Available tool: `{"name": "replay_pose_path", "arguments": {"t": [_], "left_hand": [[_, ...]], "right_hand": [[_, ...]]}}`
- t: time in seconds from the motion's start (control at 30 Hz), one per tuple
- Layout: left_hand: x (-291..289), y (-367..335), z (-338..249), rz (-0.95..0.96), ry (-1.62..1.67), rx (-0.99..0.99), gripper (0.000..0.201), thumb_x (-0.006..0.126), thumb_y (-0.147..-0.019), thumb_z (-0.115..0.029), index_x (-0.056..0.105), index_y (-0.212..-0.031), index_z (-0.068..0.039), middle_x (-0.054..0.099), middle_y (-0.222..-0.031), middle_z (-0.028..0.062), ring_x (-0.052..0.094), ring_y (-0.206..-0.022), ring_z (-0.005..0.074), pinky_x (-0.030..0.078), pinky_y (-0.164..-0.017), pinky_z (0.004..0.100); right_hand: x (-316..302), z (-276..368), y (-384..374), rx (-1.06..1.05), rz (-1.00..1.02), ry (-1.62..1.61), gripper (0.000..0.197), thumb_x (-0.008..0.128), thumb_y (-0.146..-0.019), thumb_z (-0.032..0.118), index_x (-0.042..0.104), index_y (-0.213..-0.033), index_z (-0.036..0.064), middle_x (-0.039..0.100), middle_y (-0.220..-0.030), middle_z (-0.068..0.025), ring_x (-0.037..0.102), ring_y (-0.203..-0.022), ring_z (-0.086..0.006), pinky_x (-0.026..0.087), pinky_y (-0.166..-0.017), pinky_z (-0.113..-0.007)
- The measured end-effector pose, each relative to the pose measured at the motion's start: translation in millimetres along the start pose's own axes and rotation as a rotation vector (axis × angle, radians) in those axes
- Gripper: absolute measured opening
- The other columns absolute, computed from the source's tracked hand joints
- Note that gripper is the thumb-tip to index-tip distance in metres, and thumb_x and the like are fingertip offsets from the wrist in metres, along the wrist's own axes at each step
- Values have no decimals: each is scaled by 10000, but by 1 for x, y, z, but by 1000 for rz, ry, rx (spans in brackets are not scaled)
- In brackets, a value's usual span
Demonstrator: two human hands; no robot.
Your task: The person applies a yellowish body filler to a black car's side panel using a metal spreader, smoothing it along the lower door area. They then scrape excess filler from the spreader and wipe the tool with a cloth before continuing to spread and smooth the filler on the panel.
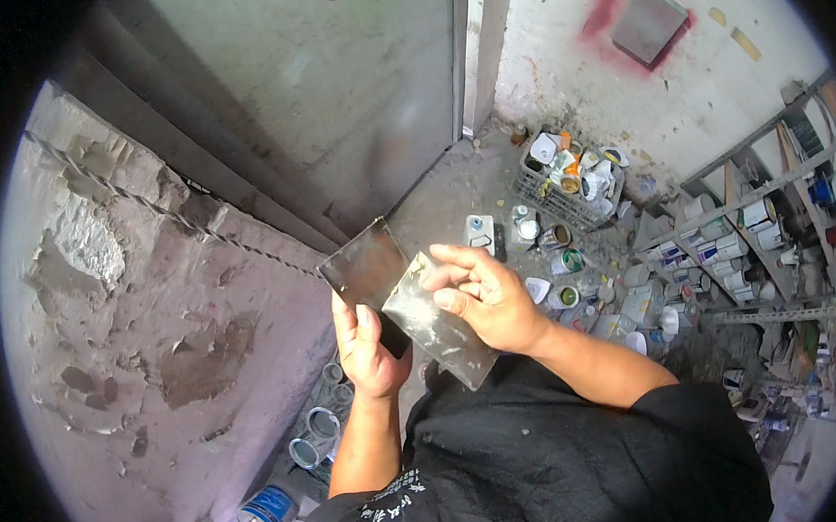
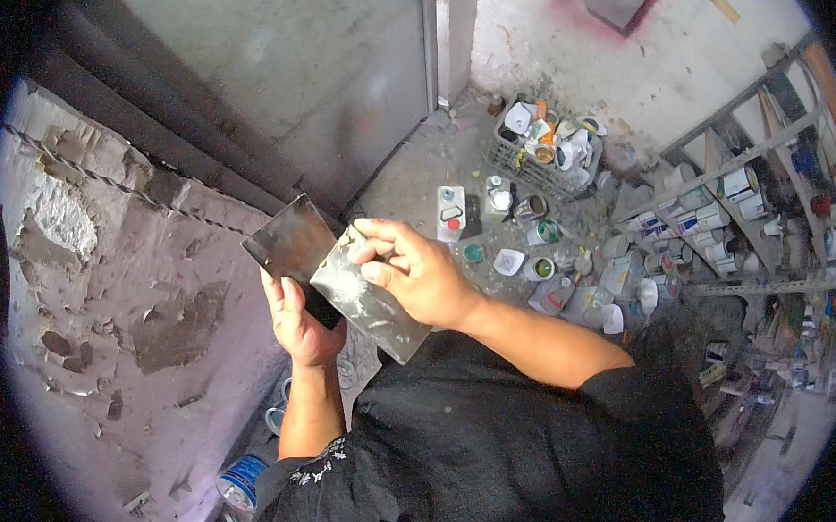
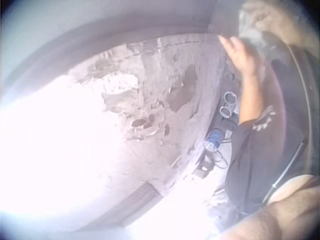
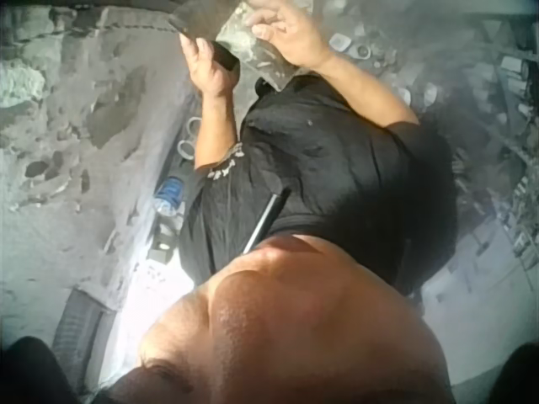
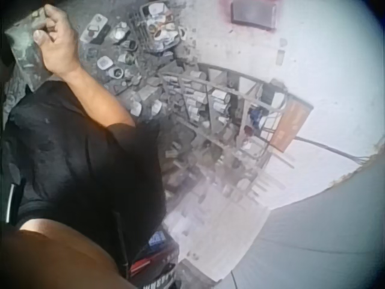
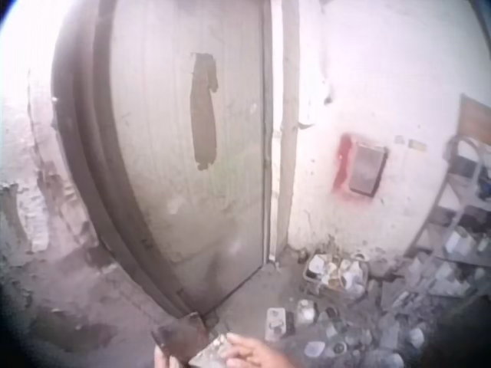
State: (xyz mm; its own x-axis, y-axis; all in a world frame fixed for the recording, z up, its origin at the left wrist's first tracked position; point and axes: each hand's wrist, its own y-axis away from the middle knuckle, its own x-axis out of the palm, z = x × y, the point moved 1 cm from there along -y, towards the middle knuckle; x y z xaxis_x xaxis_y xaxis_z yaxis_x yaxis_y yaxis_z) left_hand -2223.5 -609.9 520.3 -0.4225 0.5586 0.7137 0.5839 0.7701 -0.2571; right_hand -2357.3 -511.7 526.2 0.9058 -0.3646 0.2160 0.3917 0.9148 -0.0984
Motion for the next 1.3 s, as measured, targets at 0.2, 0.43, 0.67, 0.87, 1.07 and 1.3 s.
{"name": "replay_pose_path", "arguments": {"t": [0.2, 0.43, 0.67, 0.87, 1.07, 1.3], "left_hand": [[5, -3, 0, -38, -202, 26, 646, 548, -955, -278, 268, -1493, -54, 435, -1432, 139, 473, -1276, 290, 369, -1079, 422], [3, -1, -12, 46, -339, -82, 991, 709, -796, -477, 194, -1518, -34, 346, -1474, 147, 389, -1323, 273, 326, -1089, 398], [3, 1, -13, 20, -403, -74, 858, 672, -881, -431, 281, -1486, 35, 339, -1512, 142, 361, -1360, 255, 284, -1121, 392], [18, 3, -15, -26, -401, -71, 797, 672, -894, -383, 306, -1480, 16, 430, -1439, 133, 430, -1297, 238, 327, -1090, 372], [0, 0, -18, 83, -387, -23, 811, 681, -865, -334, 294, -1492, 4, 400, -1464, 134, 411, -1314, 242, 310, -1103, 375], [2, -4, -25, 125, -454, -40, 559, 618, -935, -171, 402, -1409, 30, 526, -1343, 136, 542, -1179, 237, 420, -1015, 366]], "right_hand": [[7, -4, 2, 46, 26, -20, 489, 588, -951, 49, 409, -1406, 24, 624, -1093, -75, 586, -961, -109, 500, -841, -259], [23, 2, 1, 197, 93, -473, 547, 621, -943, 62, 372, -1429, 47, 597, -1146, -84, 578, -1034, -134, 475, -912, -271], [23, 1, -11, 120, 69, -333, 532, 614, -950, 55, 375, -1425, 40, 622, -1102, -92, 591, -1029, -144, 485, -907, -281], [16, 1, -17, -121, 29, -173, 497, 595, -959, 35, 394, -1413, 43, 630, -1081, -90, 600, -1022, -145, 489, -892, -278], [32, 1, -3, 99, 39, -357, 514, 636, -932, 50, 415, -1396, 32, 619, -1086, -67, 576, -1016, -115, 478, -902, -272], [13, -2, -21, -248, -19, -70, 435, 627, -925, 5, 497, -1339, 42, 674, -1019, -86, 659, -928, -141, 543, -793, -275]]}}
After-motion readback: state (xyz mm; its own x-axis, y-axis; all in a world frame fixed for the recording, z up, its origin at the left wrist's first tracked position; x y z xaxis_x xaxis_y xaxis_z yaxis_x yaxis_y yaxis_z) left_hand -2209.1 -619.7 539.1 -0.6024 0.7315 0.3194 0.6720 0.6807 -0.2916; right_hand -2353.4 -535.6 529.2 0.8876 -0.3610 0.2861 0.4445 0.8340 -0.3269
